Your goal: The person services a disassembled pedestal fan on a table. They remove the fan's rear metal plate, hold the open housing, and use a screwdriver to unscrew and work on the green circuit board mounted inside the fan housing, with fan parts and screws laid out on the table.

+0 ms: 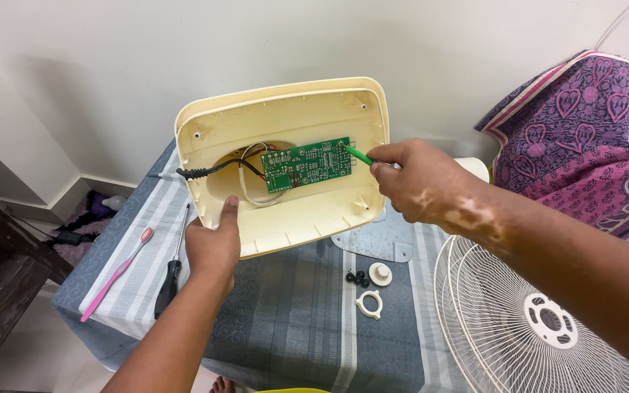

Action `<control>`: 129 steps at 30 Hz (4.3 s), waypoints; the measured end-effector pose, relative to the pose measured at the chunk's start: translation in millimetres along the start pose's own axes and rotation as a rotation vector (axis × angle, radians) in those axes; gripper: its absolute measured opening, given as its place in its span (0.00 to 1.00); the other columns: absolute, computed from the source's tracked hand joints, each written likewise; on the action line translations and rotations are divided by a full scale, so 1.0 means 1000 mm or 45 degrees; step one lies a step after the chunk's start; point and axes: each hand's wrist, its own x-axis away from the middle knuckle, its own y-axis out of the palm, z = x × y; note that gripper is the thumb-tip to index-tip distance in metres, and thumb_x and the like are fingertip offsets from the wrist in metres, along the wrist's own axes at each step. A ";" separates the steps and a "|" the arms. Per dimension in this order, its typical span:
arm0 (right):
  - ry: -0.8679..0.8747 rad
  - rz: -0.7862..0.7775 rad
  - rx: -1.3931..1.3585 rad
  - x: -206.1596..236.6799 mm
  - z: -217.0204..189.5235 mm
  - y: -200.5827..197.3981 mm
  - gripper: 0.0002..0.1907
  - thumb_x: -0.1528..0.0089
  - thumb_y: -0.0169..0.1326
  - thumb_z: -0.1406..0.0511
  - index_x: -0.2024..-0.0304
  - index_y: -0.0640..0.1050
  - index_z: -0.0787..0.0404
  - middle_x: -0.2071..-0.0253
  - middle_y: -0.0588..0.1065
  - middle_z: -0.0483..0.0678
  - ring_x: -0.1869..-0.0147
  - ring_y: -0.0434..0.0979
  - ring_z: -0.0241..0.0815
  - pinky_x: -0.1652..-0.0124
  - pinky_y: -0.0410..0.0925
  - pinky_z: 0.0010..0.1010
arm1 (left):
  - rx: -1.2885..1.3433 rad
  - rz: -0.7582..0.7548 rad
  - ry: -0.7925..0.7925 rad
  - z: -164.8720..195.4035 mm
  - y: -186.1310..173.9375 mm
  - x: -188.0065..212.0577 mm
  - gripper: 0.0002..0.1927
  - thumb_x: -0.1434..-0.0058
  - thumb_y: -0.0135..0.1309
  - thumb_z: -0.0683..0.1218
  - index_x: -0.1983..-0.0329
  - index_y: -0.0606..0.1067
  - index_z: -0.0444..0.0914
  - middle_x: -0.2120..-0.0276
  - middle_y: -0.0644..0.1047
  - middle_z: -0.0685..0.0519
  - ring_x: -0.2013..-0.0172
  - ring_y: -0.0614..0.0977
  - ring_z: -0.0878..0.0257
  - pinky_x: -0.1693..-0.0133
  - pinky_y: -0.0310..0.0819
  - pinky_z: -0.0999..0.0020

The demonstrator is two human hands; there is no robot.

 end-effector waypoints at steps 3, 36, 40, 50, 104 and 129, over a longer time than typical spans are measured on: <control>-0.225 0.111 0.439 0.003 -0.003 0.001 0.21 0.32 0.44 0.60 0.37 0.72 0.53 0.62 0.81 0.53 0.65 0.83 0.44 0.60 0.76 0.35 | -0.036 0.000 -0.059 0.001 0.001 0.002 0.22 0.36 0.57 0.54 0.49 0.77 0.33 0.56 0.83 0.46 0.55 0.84 0.58 0.52 0.74 0.63; -0.484 0.454 0.741 0.033 -0.024 0.005 0.14 0.39 0.51 0.66 0.52 0.75 0.64 0.67 0.78 0.60 0.60 0.80 0.59 0.55 0.70 0.51 | -0.040 -0.001 -0.103 0.005 -0.007 0.001 0.23 0.37 0.58 0.54 0.47 0.76 0.32 0.54 0.83 0.46 0.54 0.84 0.58 0.50 0.73 0.64; -0.477 0.448 0.689 0.034 -0.023 0.004 0.15 0.39 0.52 0.67 0.50 0.75 0.64 0.63 0.78 0.59 0.58 0.80 0.57 0.55 0.71 0.49 | -0.037 -0.009 -0.099 0.005 -0.007 0.000 0.23 0.37 0.57 0.54 0.47 0.76 0.32 0.54 0.83 0.46 0.53 0.84 0.58 0.50 0.73 0.64; -0.599 0.603 0.500 0.027 -0.015 0.001 0.16 0.38 0.56 0.62 0.52 0.75 0.66 0.54 0.74 0.58 0.46 0.74 0.53 0.48 0.67 0.43 | -0.044 0.005 -0.126 0.007 -0.008 0.001 0.24 0.37 0.58 0.55 0.47 0.76 0.31 0.54 0.83 0.45 0.54 0.84 0.58 0.51 0.73 0.63; -0.727 1.014 -0.335 0.055 0.000 0.035 0.12 0.37 0.60 0.72 0.52 0.75 0.64 0.63 0.81 0.47 0.61 0.85 0.33 0.66 0.77 0.22 | -0.046 0.009 -0.131 0.006 -0.009 0.000 0.24 0.37 0.58 0.55 0.48 0.76 0.32 0.55 0.83 0.45 0.54 0.84 0.57 0.51 0.74 0.63; -0.778 1.033 -0.291 0.052 0.007 0.032 0.10 0.37 0.55 0.75 0.53 0.78 0.66 0.60 0.78 0.49 0.60 0.83 0.34 0.65 0.77 0.22 | -0.038 0.010 -0.139 0.007 -0.009 0.002 0.23 0.37 0.58 0.54 0.47 0.76 0.33 0.54 0.83 0.46 0.53 0.84 0.58 0.50 0.73 0.63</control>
